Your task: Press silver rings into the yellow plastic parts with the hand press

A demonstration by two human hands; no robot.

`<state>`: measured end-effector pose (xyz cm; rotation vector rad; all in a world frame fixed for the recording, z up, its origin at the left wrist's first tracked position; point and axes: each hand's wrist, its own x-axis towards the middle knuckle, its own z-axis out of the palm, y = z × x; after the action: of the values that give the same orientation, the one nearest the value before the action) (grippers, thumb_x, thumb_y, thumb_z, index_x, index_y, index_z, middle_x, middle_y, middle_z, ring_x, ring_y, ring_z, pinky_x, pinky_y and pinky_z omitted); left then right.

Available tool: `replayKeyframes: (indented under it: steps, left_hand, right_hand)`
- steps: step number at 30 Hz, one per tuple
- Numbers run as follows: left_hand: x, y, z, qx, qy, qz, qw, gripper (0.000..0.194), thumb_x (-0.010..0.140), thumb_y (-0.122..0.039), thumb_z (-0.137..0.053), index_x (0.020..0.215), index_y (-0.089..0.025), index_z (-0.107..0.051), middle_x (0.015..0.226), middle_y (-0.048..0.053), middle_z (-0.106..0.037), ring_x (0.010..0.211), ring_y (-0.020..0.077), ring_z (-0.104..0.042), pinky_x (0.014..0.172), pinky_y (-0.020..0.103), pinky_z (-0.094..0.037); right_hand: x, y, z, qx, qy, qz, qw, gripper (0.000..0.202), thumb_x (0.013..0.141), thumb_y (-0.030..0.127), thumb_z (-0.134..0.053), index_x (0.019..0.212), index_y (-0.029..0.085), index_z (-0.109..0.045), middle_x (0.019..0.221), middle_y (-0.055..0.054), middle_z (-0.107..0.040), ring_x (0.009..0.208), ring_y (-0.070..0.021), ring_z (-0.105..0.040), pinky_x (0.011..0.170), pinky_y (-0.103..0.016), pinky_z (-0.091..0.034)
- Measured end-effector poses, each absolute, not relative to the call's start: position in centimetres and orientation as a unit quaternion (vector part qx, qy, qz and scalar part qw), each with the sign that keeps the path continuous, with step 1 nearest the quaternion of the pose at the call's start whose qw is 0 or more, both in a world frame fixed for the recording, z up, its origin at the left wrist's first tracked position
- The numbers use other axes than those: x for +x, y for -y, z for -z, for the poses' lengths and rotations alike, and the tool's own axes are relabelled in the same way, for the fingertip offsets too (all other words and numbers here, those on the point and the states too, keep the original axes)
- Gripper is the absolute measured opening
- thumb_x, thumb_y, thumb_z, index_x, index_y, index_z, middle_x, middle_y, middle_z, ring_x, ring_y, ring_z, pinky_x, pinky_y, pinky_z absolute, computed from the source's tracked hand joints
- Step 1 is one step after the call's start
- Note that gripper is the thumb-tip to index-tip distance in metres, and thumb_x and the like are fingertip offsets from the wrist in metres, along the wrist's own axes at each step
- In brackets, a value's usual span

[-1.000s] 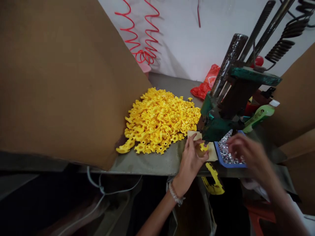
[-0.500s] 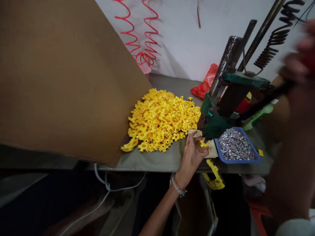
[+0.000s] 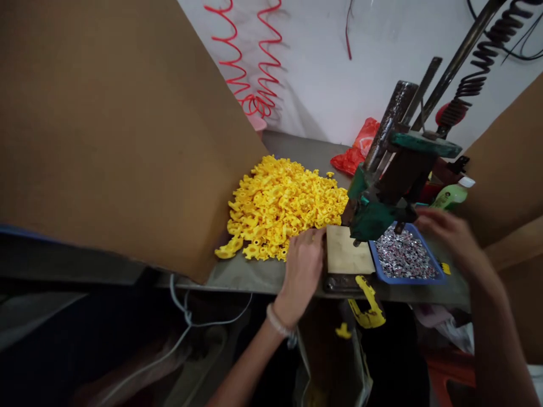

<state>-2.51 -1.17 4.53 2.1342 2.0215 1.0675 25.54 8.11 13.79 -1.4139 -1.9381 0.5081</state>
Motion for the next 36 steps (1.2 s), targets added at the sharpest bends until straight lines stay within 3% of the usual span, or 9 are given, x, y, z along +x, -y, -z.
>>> replayKeyframes:
  steps: [3,6,10,13,18,23,27,33,36]
  left_hand:
    - [-4.4,-1.4,-3.2,0.674,-0.688,-0.262,-0.068,0.035,0.083,0.002,-0.036,0.104,-0.012,-0.061,0.111,0.016,-0.061,0.102,0.0274,-0.058,0.088,0.044,-0.047]
    - [-5.2,-2.4,-1.8,0.718,-0.652,-0.230,-0.079,0.033,0.083,0.002,-0.036,0.103,-0.010,-0.061,0.117,0.017,-0.059,0.104,0.0268,-0.057,0.088,0.041,-0.048]
    - [-6.4,-1.9,-1.7,0.762,-0.596,-0.241,-0.076,0.035,0.086,-0.001,-0.035,0.109,-0.013,-0.058,0.120,0.014,-0.057,0.108,0.0241,-0.054,0.092,0.039,-0.046]
    - [-7.4,-1.7,-2.6,0.779,-0.573,-0.252,-0.036,0.033,0.086,-0.002,-0.037,0.106,-0.016,-0.060,0.110,0.011,-0.060,0.101,0.0222,-0.057,0.089,0.037,-0.048]
    - [-6.5,-1.1,-4.1,0.731,-0.593,-0.338,0.005,0.028,0.088,-0.013,-0.048,0.113,-0.018,-0.058,0.108,0.009,-0.060,0.101,0.0218,-0.058,0.090,0.038,-0.049]
    - [-1.7,0.3,-4.0,0.684,-0.593,-0.420,0.058,0.024,0.085,-0.027,-0.061,0.108,-0.019,-0.063,0.100,0.006,-0.064,0.094,0.0215,-0.060,0.084,0.036,-0.050]
    - [0.7,0.2,-3.2,0.698,-0.573,-0.424,0.067,0.024,0.085,-0.030,-0.062,0.108,-0.021,-0.065,0.097,0.006,-0.070,0.092,0.0223,-0.060,0.085,0.039,-0.045]
    - [1.5,-0.3,-2.0,0.688,-0.556,-0.458,0.084,0.034,0.081,-0.032,-0.067,0.114,-0.025,-0.064,0.108,0.005,-0.071,0.114,0.0250,-0.056,0.098,0.046,-0.036]
    - [1.8,-0.3,-1.9,0.684,-0.553,-0.468,0.089,0.033,0.078,-0.034,-0.070,0.110,-0.024,-0.066,0.108,0.005,-0.072,0.118,0.0261,-0.054,0.101,0.048,-0.034]
  right_hand:
    - [25.1,-8.4,-7.8,-0.564,0.772,-0.200,0.216,0.028,0.068,0.038,-0.068,0.083,0.015,-0.065,0.082,-0.008,-0.064,0.073,-0.0190,-0.058,0.070,-0.032,-0.044]
    - [25.1,-8.0,-4.9,-0.535,0.804,-0.154,0.209,0.028,0.075,0.042,-0.060,0.083,0.015,-0.064,0.085,-0.008,-0.064,0.081,-0.0202,-0.057,0.075,-0.033,-0.042]
    - [25.1,-7.9,-5.5,-0.525,0.811,-0.172,0.191,0.024,0.076,0.039,-0.059,0.078,0.016,-0.064,0.080,-0.007,-0.065,0.074,-0.0181,-0.056,0.071,-0.030,-0.040]
    - [25.2,-7.9,-6.1,-0.541,0.788,-0.209,0.206,0.024,0.075,0.039,-0.058,0.071,0.017,-0.065,0.073,-0.006,-0.066,0.068,-0.0183,-0.057,0.067,-0.030,-0.040]
    - [25.2,-7.2,-6.2,-0.574,0.718,-0.233,0.318,0.027,0.072,0.043,-0.060,0.076,0.017,-0.069,0.080,-0.007,-0.069,0.073,-0.0213,-0.062,0.071,-0.034,-0.045]
    - [22.3,-6.0,-6.7,-0.551,0.648,-0.346,0.396,0.030,0.070,0.042,-0.064,0.087,0.017,-0.067,0.074,-0.005,-0.068,0.061,-0.0187,-0.062,0.063,-0.032,-0.049]
    - [18.7,-5.0,-7.3,-0.502,0.644,-0.464,0.344,0.033,0.065,0.047,-0.069,0.074,0.015,-0.068,0.065,-0.004,-0.065,0.058,-0.0157,-0.060,0.060,-0.028,-0.050]
    - [16.6,-4.8,-8.0,-0.493,0.654,-0.504,0.274,0.039,0.065,0.050,-0.067,0.079,0.013,-0.066,0.065,-0.002,-0.062,0.052,-0.0093,-0.050,0.050,-0.022,-0.040]
    - [16.1,-5.4,-7.8,-0.525,0.663,-0.466,0.258,0.035,0.065,0.047,-0.067,0.074,0.014,-0.062,0.063,-0.001,-0.060,0.053,-0.0095,-0.049,0.049,-0.021,-0.036]
